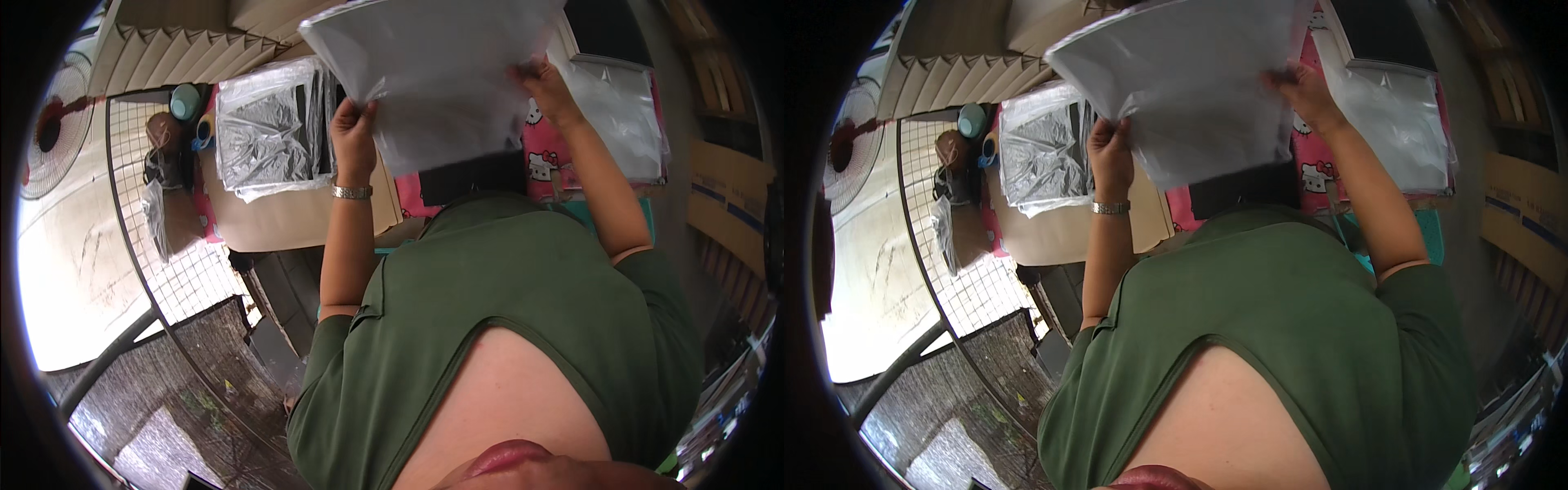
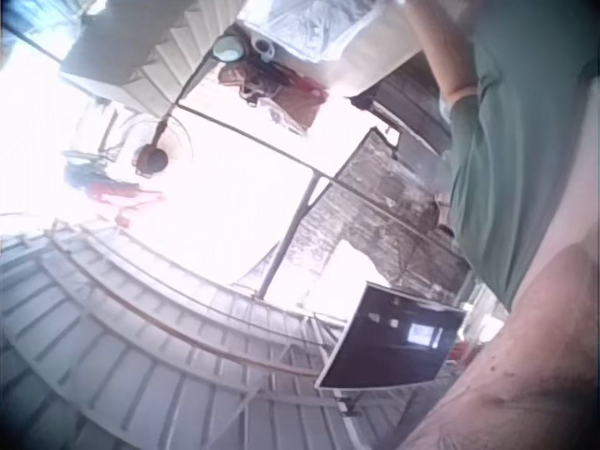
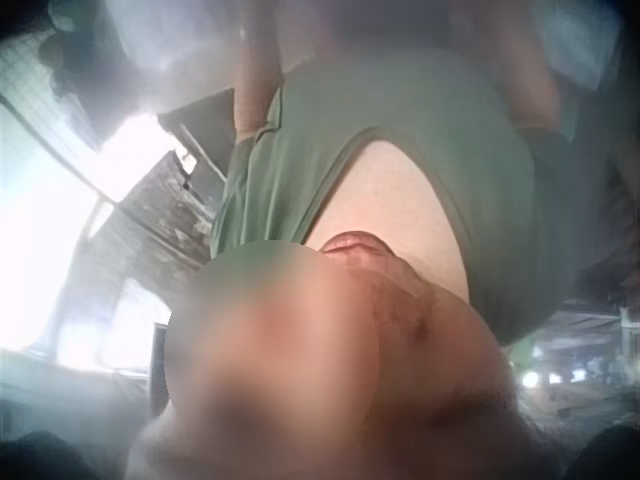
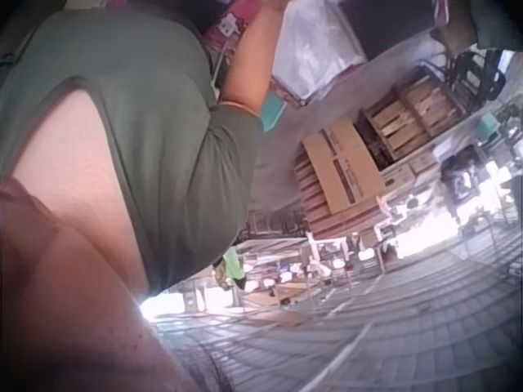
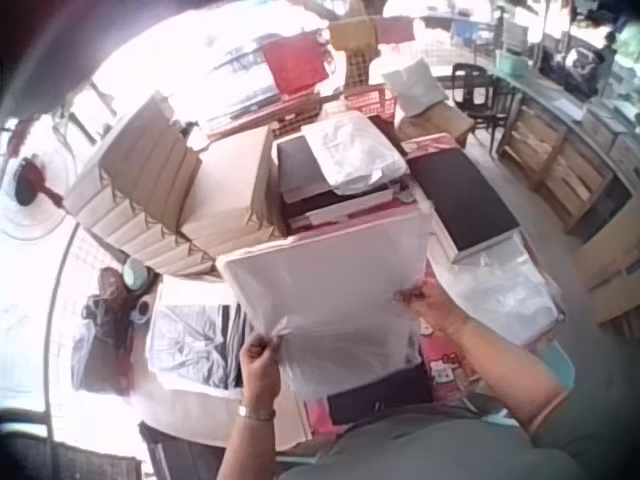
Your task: The person packages rectangular black items by inserting each one into a clear plastic bag and then placing the bagged item onto a stack.
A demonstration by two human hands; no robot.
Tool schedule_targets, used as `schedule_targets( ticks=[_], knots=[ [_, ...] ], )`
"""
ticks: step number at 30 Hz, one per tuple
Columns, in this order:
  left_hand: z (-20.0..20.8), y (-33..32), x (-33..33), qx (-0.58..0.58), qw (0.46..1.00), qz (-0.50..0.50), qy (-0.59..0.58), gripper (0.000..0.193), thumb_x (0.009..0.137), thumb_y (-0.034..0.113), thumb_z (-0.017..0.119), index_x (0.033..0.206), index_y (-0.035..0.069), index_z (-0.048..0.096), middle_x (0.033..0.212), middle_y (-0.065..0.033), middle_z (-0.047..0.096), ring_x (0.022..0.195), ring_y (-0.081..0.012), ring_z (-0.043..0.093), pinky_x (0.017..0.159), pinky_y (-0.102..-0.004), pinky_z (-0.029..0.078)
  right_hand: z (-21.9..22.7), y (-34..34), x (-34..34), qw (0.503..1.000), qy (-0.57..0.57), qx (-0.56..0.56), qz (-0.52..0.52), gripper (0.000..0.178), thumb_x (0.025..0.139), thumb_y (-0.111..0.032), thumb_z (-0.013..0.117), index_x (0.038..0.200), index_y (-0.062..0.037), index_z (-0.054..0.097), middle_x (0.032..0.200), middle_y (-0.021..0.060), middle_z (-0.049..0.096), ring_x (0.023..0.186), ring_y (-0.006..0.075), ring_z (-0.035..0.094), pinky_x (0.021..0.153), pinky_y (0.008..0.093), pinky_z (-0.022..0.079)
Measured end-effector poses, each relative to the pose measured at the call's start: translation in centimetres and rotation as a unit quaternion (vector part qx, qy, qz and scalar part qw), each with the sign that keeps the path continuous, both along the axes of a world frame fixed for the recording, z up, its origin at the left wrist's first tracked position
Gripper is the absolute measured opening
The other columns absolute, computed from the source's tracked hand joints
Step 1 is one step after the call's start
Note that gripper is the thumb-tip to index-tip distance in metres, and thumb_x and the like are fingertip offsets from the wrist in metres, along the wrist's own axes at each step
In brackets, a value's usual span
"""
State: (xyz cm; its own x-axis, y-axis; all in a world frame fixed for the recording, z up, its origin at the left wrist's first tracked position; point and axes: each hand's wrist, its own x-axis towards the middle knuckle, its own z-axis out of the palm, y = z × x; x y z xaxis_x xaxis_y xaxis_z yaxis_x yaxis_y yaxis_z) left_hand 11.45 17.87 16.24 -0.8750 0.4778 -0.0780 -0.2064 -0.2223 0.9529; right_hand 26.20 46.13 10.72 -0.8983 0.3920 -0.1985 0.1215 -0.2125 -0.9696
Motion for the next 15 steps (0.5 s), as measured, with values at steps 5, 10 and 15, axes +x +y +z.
schedule_targets(
  ticks=[5,10,15],
  knots=[
    [-5.6,-2.4,-1.3,-0.099,0.992,-0.038,0.07,0.009,0.079,-0.002,0.061,0.088,0.0,0.058,0.087,-0.0048,0.064,0.079,-0.0096,0.058,0.074,-0.0235,0.046,-1.4,-2.1,-1.0,0.999,0.04,-0.018,0.025,0.025,0.079,-0.005,0.061,0.104,-0.0027,0.059,0.095,0.0006,0.062,0.088,0.0086,0.056,0.082,0.0252,0.042],
    [-14.6,-4.7,2.3,-0.297,0.951,-0.088,-0.015,0.018,0.081,0.01,0.061,0.094,-0.003,0.06,0.088,-0.0087,0.064,0.082,-0.0137,0.058,0.076,-0.0279,0.044,-10.4,-5.1,2.3,0.996,-0.063,0.043,0.05,0.025,0.083,-0.009,0.059,0.107,-0.0016,0.057,0.099,0.0015,0.061,0.092,0.0098,0.054,0.085,0.0265,0.041],
    [-13.9,-6.3,4.5,-0.145,0.977,-0.036,-0.151,0.04,0.083,0.01,0.06,0.119,0.001,0.044,0.103,-0.0112,0.059,0.088,-0.0172,0.058,0.075,-0.0294,0.048,-6.2,-5.8,1.0,0.991,-0.112,-0.034,0.058,0.03,0.087,-0.019,0.057,0.111,-0.001,0.055,0.101,0.0031,0.061,0.09,0.0097,0.053,0.083,0.0252,0.041]
  ],
)
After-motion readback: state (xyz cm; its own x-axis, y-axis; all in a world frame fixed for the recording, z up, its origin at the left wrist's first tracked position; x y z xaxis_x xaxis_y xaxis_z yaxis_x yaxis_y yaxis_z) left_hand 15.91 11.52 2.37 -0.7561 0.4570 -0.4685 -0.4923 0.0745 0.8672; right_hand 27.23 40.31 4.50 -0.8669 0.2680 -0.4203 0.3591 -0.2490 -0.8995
